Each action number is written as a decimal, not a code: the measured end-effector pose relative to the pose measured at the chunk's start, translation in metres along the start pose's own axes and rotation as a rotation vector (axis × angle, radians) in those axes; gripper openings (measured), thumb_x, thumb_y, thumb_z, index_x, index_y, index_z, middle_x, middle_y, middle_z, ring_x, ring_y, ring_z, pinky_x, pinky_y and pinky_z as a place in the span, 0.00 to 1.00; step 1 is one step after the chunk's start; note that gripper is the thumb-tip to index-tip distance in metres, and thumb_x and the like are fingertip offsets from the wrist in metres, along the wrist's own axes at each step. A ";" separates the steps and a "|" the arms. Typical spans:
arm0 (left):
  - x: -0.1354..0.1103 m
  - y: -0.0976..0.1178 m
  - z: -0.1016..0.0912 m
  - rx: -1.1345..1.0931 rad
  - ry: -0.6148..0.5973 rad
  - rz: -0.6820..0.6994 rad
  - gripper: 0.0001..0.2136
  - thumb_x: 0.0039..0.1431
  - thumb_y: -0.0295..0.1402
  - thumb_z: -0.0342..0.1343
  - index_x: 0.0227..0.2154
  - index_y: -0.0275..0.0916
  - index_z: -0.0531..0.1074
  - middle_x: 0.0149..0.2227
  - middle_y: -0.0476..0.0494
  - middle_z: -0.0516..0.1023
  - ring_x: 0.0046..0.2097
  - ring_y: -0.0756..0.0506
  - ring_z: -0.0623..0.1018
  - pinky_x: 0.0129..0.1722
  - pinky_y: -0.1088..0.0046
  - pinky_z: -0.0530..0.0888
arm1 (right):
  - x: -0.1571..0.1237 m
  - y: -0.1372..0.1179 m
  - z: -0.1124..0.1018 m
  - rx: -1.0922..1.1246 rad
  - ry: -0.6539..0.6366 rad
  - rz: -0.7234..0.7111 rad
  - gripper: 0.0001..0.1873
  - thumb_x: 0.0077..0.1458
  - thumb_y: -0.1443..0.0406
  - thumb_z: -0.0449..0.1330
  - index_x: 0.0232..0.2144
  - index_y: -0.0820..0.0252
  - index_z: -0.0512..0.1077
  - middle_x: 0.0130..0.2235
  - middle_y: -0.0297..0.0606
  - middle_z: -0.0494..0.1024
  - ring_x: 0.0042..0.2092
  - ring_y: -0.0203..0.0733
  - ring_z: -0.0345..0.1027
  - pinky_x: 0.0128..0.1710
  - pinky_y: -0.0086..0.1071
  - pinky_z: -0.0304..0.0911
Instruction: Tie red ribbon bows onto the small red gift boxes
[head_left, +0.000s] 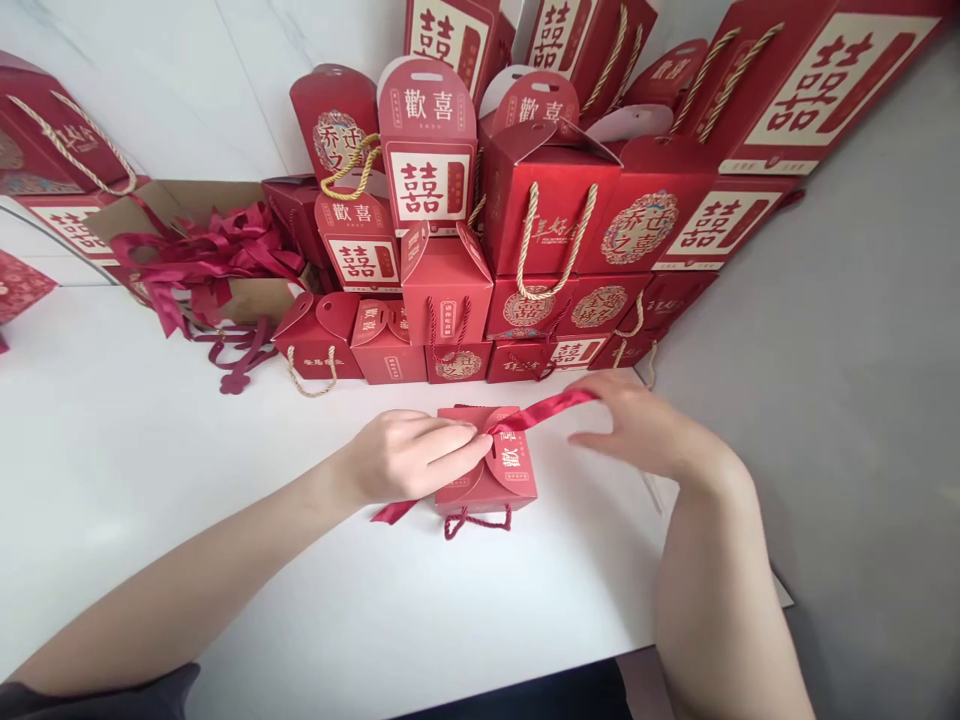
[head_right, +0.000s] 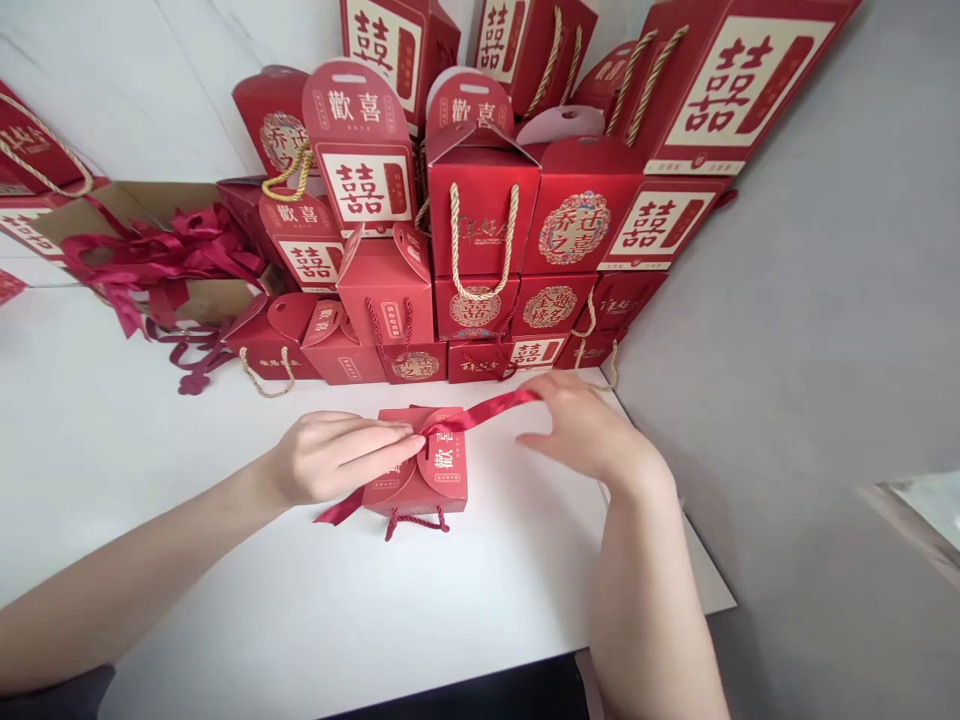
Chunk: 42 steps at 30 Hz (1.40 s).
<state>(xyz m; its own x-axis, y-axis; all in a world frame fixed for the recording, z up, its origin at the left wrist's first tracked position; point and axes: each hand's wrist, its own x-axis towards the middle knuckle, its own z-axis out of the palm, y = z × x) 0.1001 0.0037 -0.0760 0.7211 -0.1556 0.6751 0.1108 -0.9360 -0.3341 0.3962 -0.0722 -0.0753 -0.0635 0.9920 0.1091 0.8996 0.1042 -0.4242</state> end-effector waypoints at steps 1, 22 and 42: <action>0.000 0.000 0.000 -0.001 -0.003 0.011 0.09 0.56 0.20 0.58 0.40 0.35 0.74 0.32 0.50 0.83 0.29 0.51 0.81 0.27 0.77 0.78 | -0.001 -0.001 -0.001 0.086 -0.146 -0.008 0.22 0.49 0.58 0.65 0.47 0.54 0.72 0.49 0.43 0.76 0.51 0.54 0.70 0.49 0.47 0.66; 0.006 0.001 -0.006 -0.191 -0.078 -0.212 0.09 0.59 0.26 0.59 0.42 0.40 0.75 0.29 0.51 0.80 0.29 0.51 0.79 0.31 0.76 0.76 | 0.013 -0.046 0.031 1.095 -0.249 -0.105 0.13 0.58 0.58 0.63 0.42 0.56 0.66 0.22 0.24 0.61 0.23 0.31 0.52 0.23 0.26 0.51; 0.010 -0.035 -0.022 -1.369 -0.715 -1.285 0.11 0.56 0.35 0.61 0.33 0.39 0.65 0.25 0.52 0.72 0.24 0.51 0.76 0.25 0.74 0.74 | 0.014 -0.019 0.021 0.998 -0.417 -0.039 0.16 0.56 0.57 0.65 0.42 0.58 0.67 0.23 0.25 0.65 0.24 0.31 0.60 0.23 0.26 0.56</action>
<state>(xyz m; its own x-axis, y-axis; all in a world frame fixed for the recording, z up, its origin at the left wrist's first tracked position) 0.0880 0.0281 -0.0433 0.7901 0.4791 -0.3823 0.4395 -0.0080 0.8982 0.3691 -0.0588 -0.0844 -0.3965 0.9130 -0.0957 0.1476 -0.0395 -0.9883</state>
